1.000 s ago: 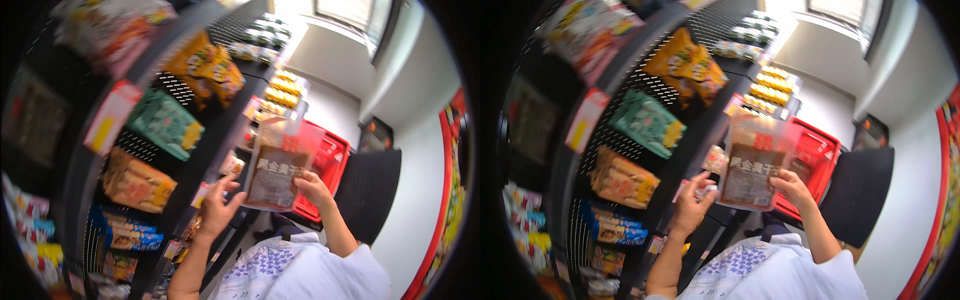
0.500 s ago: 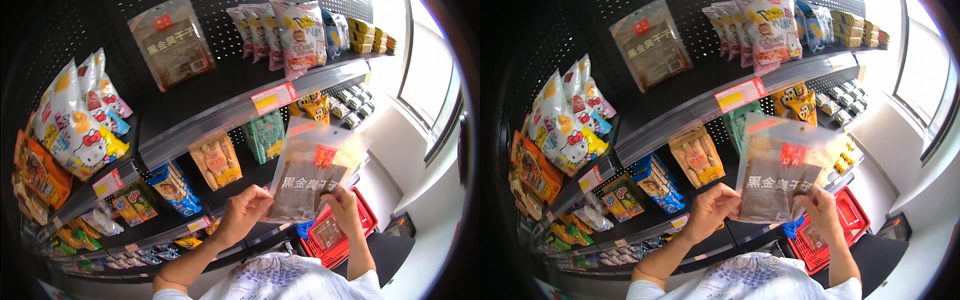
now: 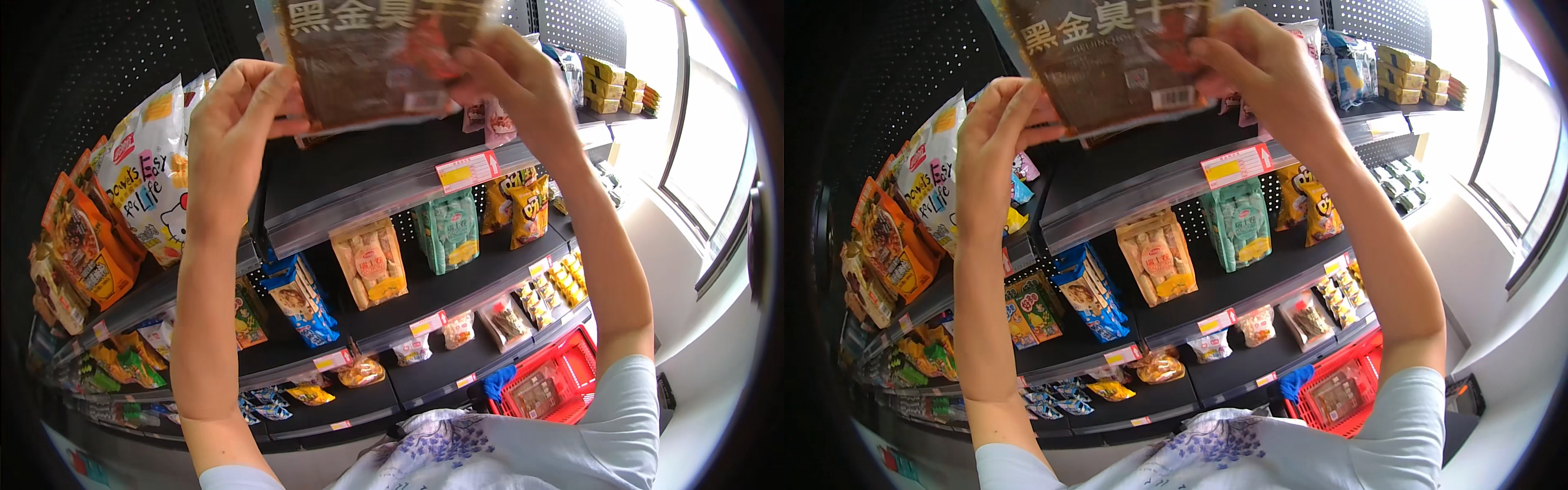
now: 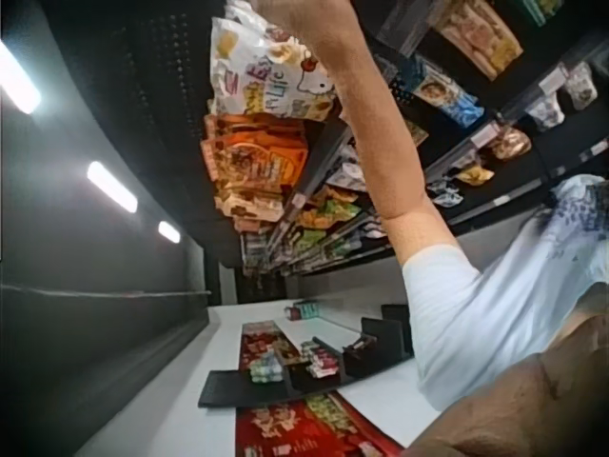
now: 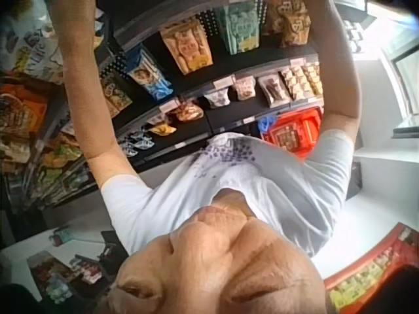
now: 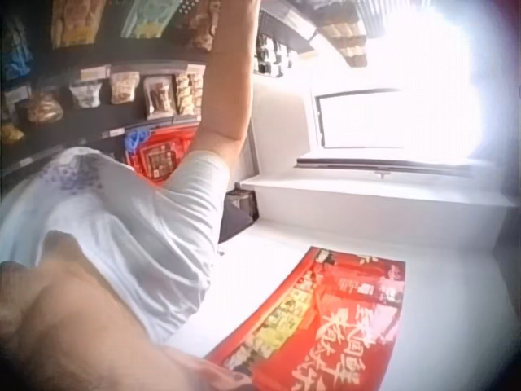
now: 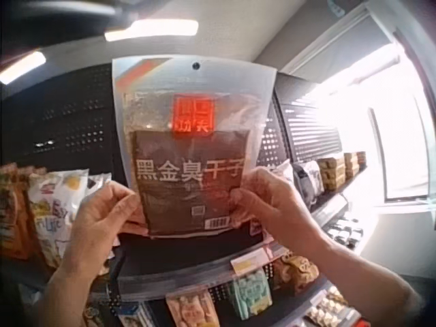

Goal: The person repeatedly picks snack packages from a red basket and places them onto a store shelf, then wipes the shelf surface with a blue cloth. The person handles multiple snack packages one at a time and returns them to the shelf in an organized manner.

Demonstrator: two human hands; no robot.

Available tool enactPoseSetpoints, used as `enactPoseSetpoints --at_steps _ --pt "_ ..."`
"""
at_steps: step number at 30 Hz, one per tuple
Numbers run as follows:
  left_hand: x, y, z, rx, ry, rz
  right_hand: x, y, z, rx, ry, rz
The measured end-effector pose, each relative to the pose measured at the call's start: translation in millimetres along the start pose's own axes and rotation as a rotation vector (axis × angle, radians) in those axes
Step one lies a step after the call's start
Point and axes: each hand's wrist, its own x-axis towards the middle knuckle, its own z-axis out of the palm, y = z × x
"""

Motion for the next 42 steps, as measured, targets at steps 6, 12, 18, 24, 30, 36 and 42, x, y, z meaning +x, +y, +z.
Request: enactPoseSetpoints --at_steps 6,12,18,24,30,36,42 --pt "51.0 -79.5 -26.6 0.128 0.047 -0.246 78.9 104.9 74.7 0.099 0.016 0.013" --pt "79.0 -138.0 -21.2 0.227 0.025 -0.512 103.1 140.8 101.4 -0.012 -0.088 0.211" --pt "89.1 -187.6 -24.8 0.469 0.042 -0.647 120.6 174.0 134.3 0.004 -0.167 0.446" --pt "82.0 -192.5 -23.5 0.531 -0.079 -0.760 106.4 183.8 132.3 -0.186 -0.256 0.392" --pt "76.8 -191.1 -21.2 0.533 -0.060 -0.761 113.0 202.7 140.7 -0.381 -0.265 0.251" --pt "76.0 -192.1 -21.3 0.574 -0.026 -0.750 112.9 204.0 143.2 -0.371 -0.246 0.229" --pt "73.5 -187.8 -19.2 0.587 -0.041 -0.738 108.4 201.2 142.5 -0.375 -0.154 0.174"
